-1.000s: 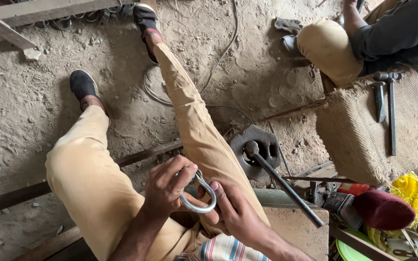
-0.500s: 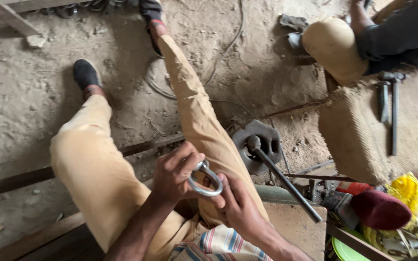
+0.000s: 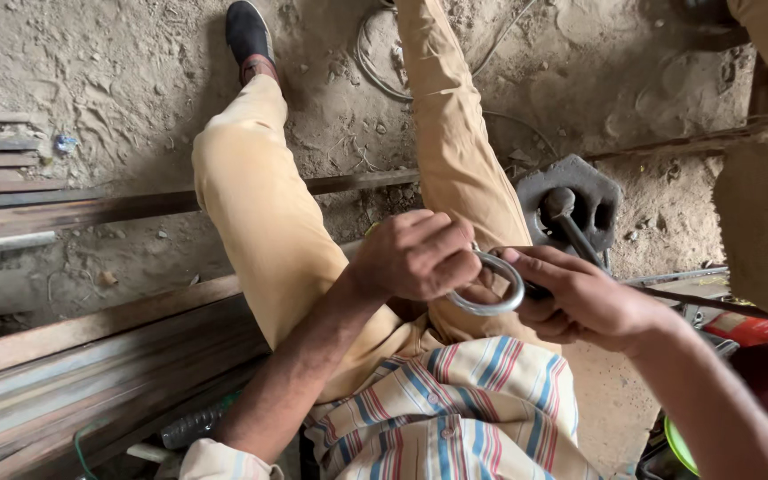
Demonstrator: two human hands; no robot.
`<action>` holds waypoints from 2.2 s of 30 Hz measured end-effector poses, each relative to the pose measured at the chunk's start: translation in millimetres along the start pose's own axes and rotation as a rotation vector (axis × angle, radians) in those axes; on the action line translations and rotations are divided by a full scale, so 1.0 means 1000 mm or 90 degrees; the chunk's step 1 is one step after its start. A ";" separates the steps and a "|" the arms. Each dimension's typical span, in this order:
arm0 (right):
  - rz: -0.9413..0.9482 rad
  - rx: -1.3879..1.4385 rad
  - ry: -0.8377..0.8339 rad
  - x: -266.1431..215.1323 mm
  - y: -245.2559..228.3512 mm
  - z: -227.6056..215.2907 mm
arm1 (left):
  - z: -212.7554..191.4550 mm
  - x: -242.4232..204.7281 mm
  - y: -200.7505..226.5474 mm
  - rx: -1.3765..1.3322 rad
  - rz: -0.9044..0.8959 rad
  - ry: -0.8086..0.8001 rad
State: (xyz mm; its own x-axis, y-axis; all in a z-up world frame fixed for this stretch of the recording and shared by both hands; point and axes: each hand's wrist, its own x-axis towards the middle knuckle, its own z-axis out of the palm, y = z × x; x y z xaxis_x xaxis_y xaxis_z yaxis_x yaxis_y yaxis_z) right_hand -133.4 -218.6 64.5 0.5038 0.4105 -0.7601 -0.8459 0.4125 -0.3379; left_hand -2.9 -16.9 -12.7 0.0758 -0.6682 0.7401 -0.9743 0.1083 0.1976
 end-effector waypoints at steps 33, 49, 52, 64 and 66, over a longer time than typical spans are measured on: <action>0.116 -0.376 0.282 0.013 -0.007 -0.113 | 0.052 -0.014 0.030 -0.548 -0.480 0.150; -0.527 -0.647 0.493 0.040 0.002 0.077 | 0.014 0.013 -0.016 -0.671 -0.990 0.660; -0.569 -0.660 0.475 0.043 0.003 0.088 | 0.012 0.018 -0.012 -0.711 -0.923 0.732; -0.689 -0.759 0.415 0.060 0.008 0.071 | 0.006 0.017 -0.007 -0.784 -0.892 0.781; -0.611 -0.746 0.472 0.059 0.005 0.069 | 0.003 0.019 -0.006 -0.838 -0.904 0.741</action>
State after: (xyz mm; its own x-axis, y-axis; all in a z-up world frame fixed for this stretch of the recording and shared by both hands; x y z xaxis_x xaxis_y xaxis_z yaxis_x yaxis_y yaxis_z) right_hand -95.4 -136.1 55.9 0.9803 -0.1969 -0.0135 -0.1416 -0.6543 -0.7428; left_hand 3.8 -32.3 -2.0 0.9025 -0.1998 -0.3816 0.4033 0.7033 0.5855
